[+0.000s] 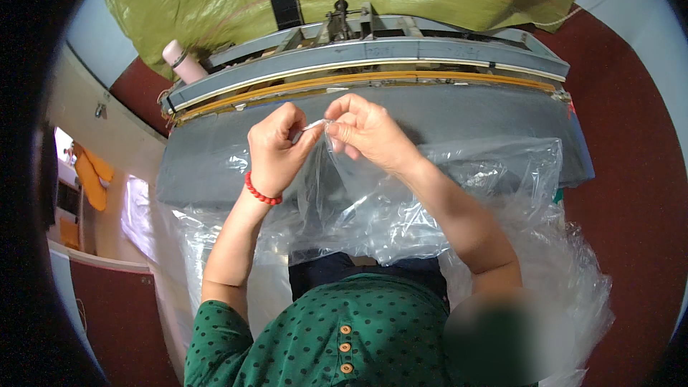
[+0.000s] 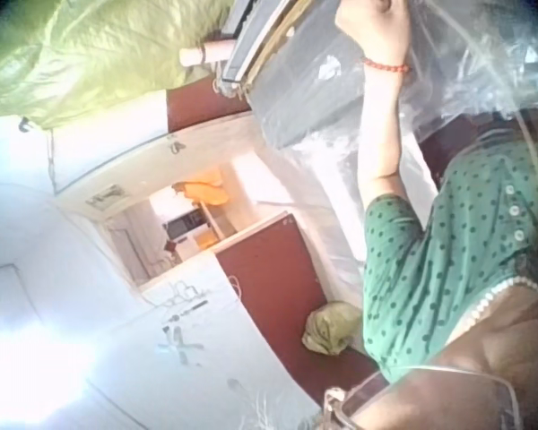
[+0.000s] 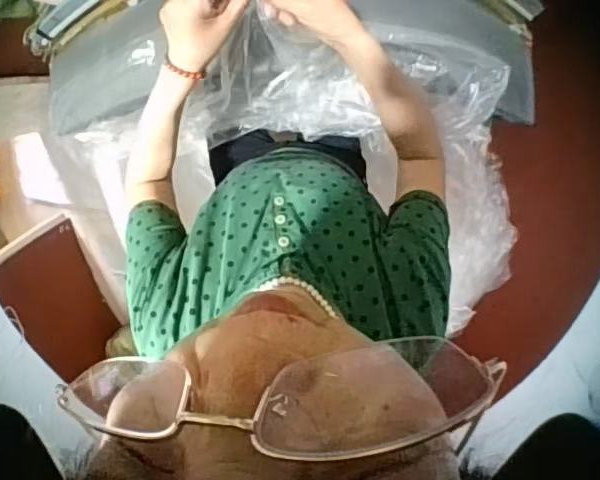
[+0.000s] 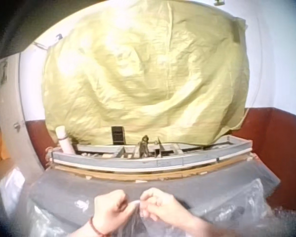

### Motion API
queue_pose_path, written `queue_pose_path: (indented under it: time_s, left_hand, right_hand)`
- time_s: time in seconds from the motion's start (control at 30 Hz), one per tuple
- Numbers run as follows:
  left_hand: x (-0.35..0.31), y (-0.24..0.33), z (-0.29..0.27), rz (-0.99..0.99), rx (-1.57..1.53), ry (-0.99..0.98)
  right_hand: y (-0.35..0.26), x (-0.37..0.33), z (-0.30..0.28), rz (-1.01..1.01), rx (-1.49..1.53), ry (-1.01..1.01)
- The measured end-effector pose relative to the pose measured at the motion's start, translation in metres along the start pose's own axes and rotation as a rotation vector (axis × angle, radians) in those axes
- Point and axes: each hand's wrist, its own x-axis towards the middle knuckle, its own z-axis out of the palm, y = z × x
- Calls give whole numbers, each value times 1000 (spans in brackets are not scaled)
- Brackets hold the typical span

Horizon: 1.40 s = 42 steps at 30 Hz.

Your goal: Placing and aligning a plastic sheet on a sealing machine and activating the heat seal.

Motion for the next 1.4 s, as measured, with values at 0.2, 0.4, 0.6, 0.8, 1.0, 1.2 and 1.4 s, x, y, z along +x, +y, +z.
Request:
queue_pose_path:
  time_s: [0.2, 0.4, 0.6, 0.8, 1.0, 1.2, 1.4]
  left_hand:
    - [-24, -29, -30, -238, -253, -313]
    - [-104, -111, -135, -352, -113, -898]
    - [-150, -193, -300, -800, 1006, -985]
    - [-82, -222, -345, -69, 1375, 552]
    - [-105, -293, -226, -798, 729, -236]
    - [-141, -367, -232, -858, 729, -225]
    - [-80, -355, -257, -969, 678, -651]
  right_hand:
    - [34, 29, 11, -26, -113, 21]
    - [53, 21, -79, -169, -126, 427]
    - [43, -59, -258, -165, -813, 1063]
    - [28, -160, -384, 21, -1136, 1324]
    - [-1, -231, -417, 372, -1415, 1422]
    - [-6, -233, -405, 713, -1753, 1423]
    - [-4, -215, -383, 527, -1864, 1321]
